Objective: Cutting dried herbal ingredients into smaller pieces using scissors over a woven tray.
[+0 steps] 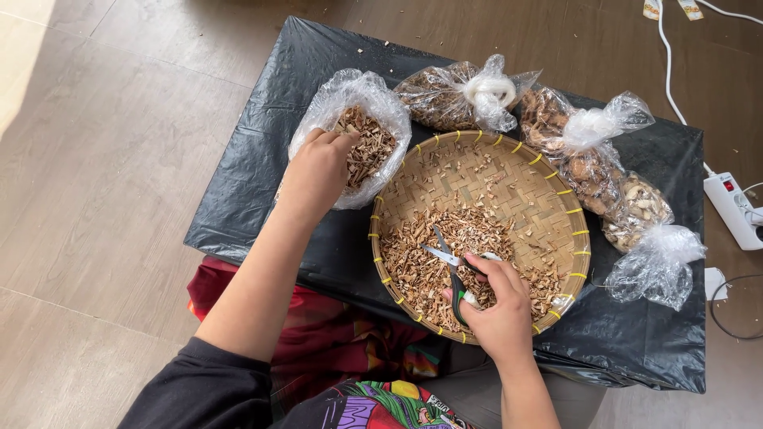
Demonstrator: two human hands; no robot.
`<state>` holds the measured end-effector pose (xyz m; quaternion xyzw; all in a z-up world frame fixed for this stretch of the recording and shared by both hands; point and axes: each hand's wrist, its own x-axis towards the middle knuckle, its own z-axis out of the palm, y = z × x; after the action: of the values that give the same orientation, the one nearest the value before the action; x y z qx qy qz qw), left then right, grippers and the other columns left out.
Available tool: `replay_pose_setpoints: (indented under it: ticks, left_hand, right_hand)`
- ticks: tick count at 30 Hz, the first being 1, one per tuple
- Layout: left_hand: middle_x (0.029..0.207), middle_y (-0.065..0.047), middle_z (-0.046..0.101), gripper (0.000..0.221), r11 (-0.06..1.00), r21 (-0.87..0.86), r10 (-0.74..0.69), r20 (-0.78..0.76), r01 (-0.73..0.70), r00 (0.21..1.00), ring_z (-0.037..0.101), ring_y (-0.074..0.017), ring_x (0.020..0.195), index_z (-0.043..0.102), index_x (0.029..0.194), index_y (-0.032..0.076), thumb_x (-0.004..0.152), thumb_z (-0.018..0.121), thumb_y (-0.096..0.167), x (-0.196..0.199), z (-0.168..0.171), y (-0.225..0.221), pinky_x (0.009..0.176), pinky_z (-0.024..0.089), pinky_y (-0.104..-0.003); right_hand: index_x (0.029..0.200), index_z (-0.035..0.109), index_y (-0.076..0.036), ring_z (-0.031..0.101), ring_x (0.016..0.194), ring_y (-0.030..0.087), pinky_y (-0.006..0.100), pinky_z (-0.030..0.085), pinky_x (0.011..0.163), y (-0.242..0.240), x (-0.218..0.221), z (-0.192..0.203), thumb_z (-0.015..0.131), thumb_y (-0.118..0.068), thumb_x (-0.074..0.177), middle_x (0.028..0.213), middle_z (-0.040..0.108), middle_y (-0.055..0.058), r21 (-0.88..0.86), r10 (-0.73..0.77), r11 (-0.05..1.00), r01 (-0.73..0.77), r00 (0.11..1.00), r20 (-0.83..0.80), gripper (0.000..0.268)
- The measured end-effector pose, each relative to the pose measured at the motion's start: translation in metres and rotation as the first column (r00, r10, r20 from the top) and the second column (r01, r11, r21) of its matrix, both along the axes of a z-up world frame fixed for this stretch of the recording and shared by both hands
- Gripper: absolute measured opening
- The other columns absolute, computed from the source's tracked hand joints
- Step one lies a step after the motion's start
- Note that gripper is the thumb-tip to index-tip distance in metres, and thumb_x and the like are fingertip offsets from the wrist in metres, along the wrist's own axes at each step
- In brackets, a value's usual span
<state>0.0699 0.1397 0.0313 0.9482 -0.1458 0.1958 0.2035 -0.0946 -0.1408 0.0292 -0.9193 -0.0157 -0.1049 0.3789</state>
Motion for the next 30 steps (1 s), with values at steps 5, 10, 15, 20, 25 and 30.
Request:
replay_pose_setpoints:
  ticks: [5,10,15,20,25,30]
  left_hand:
    - [0.092,-0.01,0.073,0.012,0.998,-0.057,0.022,0.047,-0.02,0.999,0.066,-0.03,0.092,0.068,0.101,0.005,0.089,0.067,0.005,0.0,-0.005,-0.001,0.08,0.055,-0.041]
    - [0.084,-0.008,0.073,0.007,0.996,-0.083,0.044,-0.005,-0.044,0.999,0.069,-0.0294,0.087,0.065,0.093,0.009,0.089,0.071,0.009,0.001,-0.006,-0.002,0.074,0.054,-0.043]
    - [0.084,-0.005,0.074,0.016,0.998,-0.046,0.03,0.003,-0.03,1.0,0.068,-0.0267,0.085,0.068,0.083,0.007,0.09,0.075,0.02,0.002,-0.007,-0.002,0.077,0.054,-0.04]
    - [0.083,-0.002,0.071,0.017,1.0,0.022,0.015,0.152,-0.019,0.988,0.063,-0.0223,0.085,0.069,0.085,0.009,0.086,0.08,0.022,0.0,-0.01,-0.001,0.08,0.052,-0.036]
    - [0.086,-0.002,0.067,0.023,1.0,0.017,-0.009,0.243,0.006,0.97,0.059,-0.0224,0.089,0.065,0.087,0.009,0.083,0.083,0.023,-0.006,-0.001,-0.002,0.082,0.051,-0.035]
    - [0.086,-0.001,0.065,0.017,0.939,-0.277,-0.165,0.155,0.203,0.974,0.059,-0.021,0.087,0.071,0.086,0.017,0.088,0.087,0.023,-0.018,0.01,-0.014,0.08,0.05,-0.032]
  right_hand:
    - [0.121,0.071,-0.011,0.065,0.084,0.016,0.029,0.051,0.082,0.0,0.0,0.0,0.092,-0.015,0.06,0.106,0.07,0.001,-0.004,-0.003,1.0,0.003,1.0,0.006,0.064]
    - [0.12,0.071,-0.011,0.065,0.082,0.017,0.03,0.05,0.081,-0.001,0.0,0.001,0.092,-0.016,0.06,0.105,0.07,0.001,-0.016,-0.002,1.0,0.002,1.0,0.018,0.063]
    - [0.119,0.071,-0.012,0.066,0.085,0.016,0.03,0.05,0.084,-0.002,-0.001,-0.003,0.093,-0.017,0.06,0.107,0.07,0.001,-0.018,-0.019,1.0,0.018,1.0,-0.008,0.063]
    - [0.12,0.071,-0.011,0.066,0.085,0.016,0.03,0.049,0.085,-0.001,-0.001,0.0,0.092,-0.019,0.061,0.108,0.07,0.001,-0.003,-0.013,1.0,0.013,1.0,-0.008,0.063]
    - [0.121,0.07,-0.011,0.066,0.085,0.016,0.03,0.049,0.085,0.0,-0.002,0.002,0.091,-0.015,0.062,0.109,0.07,0.0,-0.021,-0.015,1.0,0.015,1.0,0.0,0.063]
    - [0.123,0.069,-0.016,0.073,0.092,0.024,0.038,0.046,0.089,-0.011,-0.001,-0.023,0.093,-0.026,0.069,0.107,0.07,0.004,0.034,-0.032,0.999,0.028,0.99,0.138,0.061]
